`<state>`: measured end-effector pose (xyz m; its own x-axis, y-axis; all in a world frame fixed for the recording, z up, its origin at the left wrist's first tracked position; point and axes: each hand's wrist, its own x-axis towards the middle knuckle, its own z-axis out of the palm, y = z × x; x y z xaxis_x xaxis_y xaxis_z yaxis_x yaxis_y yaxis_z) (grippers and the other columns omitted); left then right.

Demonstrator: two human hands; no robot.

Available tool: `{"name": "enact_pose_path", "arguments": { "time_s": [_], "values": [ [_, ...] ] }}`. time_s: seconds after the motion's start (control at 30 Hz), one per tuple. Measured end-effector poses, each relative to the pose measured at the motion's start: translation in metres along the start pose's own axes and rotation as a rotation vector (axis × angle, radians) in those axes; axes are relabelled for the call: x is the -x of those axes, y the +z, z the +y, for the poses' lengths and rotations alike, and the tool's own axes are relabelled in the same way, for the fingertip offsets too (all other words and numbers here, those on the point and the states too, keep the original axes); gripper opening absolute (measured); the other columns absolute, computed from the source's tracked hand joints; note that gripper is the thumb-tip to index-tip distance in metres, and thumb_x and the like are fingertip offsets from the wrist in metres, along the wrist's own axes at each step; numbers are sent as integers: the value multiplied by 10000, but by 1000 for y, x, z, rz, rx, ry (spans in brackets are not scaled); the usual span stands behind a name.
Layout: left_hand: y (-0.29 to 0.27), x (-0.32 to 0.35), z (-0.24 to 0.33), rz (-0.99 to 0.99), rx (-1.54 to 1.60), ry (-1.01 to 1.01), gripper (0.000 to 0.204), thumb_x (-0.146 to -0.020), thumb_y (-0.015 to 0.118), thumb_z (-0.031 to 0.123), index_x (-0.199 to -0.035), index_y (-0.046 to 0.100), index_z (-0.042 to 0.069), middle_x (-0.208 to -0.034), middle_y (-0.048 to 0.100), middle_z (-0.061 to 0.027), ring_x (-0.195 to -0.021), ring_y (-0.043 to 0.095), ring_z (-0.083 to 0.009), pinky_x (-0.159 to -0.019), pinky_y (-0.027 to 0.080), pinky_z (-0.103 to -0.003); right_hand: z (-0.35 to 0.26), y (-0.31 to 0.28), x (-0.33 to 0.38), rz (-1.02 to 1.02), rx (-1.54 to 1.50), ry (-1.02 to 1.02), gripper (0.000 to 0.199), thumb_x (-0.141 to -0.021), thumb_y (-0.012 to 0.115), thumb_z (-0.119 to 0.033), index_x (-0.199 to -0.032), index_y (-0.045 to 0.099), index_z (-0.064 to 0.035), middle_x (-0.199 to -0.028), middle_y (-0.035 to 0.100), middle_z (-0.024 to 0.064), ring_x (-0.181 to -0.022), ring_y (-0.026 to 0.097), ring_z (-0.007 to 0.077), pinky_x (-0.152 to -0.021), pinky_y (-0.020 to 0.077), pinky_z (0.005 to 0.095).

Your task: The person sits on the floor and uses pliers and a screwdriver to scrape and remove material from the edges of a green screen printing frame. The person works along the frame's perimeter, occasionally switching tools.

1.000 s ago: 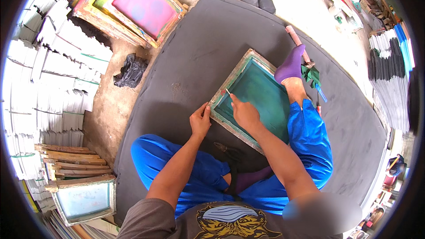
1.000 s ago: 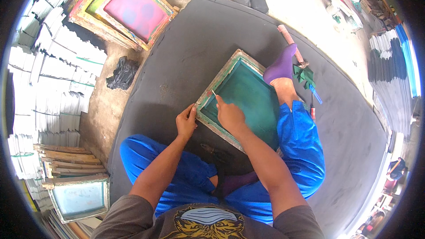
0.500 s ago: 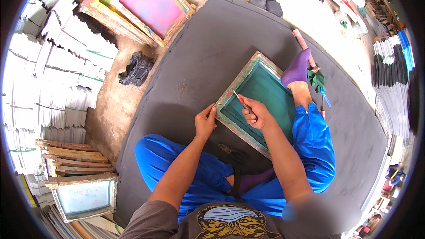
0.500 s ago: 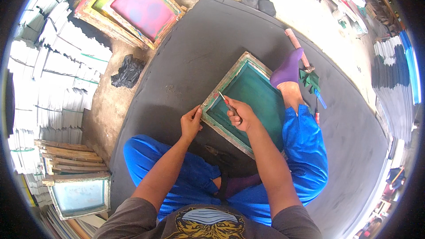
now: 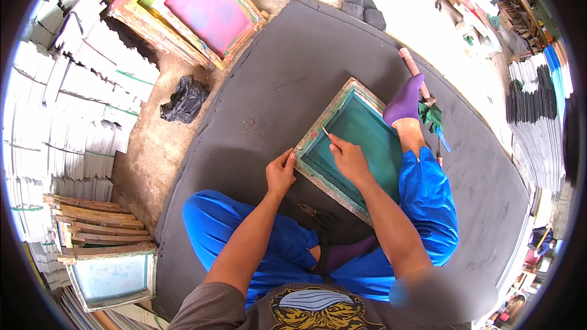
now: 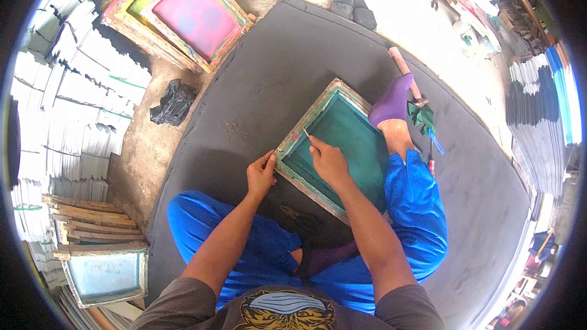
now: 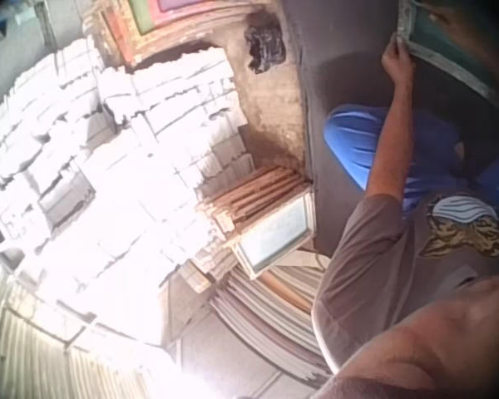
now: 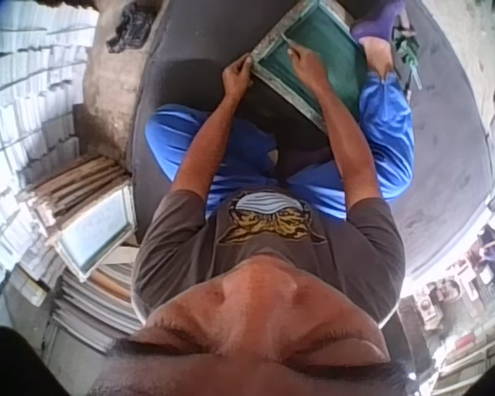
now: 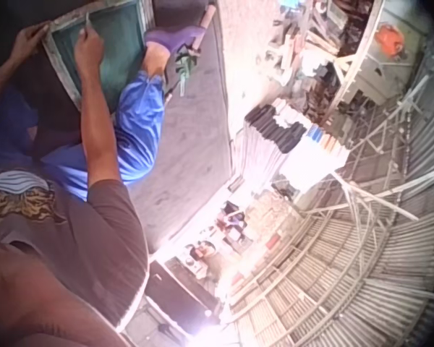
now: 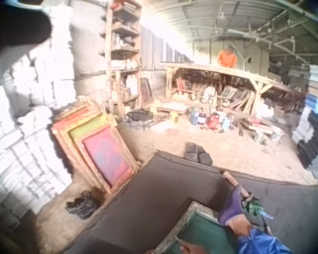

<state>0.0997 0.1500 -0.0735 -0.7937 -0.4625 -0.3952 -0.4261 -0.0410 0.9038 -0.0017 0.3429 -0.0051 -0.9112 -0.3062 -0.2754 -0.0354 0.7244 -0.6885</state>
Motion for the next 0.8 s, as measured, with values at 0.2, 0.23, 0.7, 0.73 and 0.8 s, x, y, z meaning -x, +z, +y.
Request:
{"name": "enact_pose_path", "arguments": {
  "time_s": [0.2,0.23,0.7,0.73,0.8],
  "values": [
    [2,-1,-6,-9,17,46,369,-1015,683,295,-1270,732,33,-705,668,-33,-500,585,-91,-460,501,-287,3,1,-4,21,55,-76,373,-1022,567,-239,-1365,663,-129,-1183,726,192,-1071,683,438,-951,535,525],
    [1,-1,-7,-8,25,41,370,-1016,681,295,-1271,731,31,-710,672,-34,-499,585,-91,-460,501,-286,-1,-1,-6,-13,105,-58,371,-1020,565,-232,-1359,666,-119,-1156,732,200,-1050,691,437,-931,540,532],
    [3,1,-5,19,3,56,367,-1024,670,282,-1273,726,18,-741,684,-39,-522,580,-81,-460,507,-283,-20,-4,-7,-125,319,40,404,-1043,551,-251,-1397,642,-78,-1021,744,238,-939,731,417,-824,573,520],
    [3,1,-4,18,-8,63,367,-1023,671,281,-1273,726,18,-745,687,-40,-522,580,-82,-461,507,-283,-6,6,-8,-85,162,19,400,-1042,557,-256,-1389,650,-79,-1017,744,236,-944,729,420,-824,571,517],
    [4,0,-2,16,-26,81,366,-1022,672,280,-1272,726,18,-751,691,-42,-522,579,-82,-462,508,-284,26,23,-15,0,-147,-25,394,-1039,569,-265,-1374,665,-81,-1009,746,230,-955,725,426,-823,569,510]
  ]
}}
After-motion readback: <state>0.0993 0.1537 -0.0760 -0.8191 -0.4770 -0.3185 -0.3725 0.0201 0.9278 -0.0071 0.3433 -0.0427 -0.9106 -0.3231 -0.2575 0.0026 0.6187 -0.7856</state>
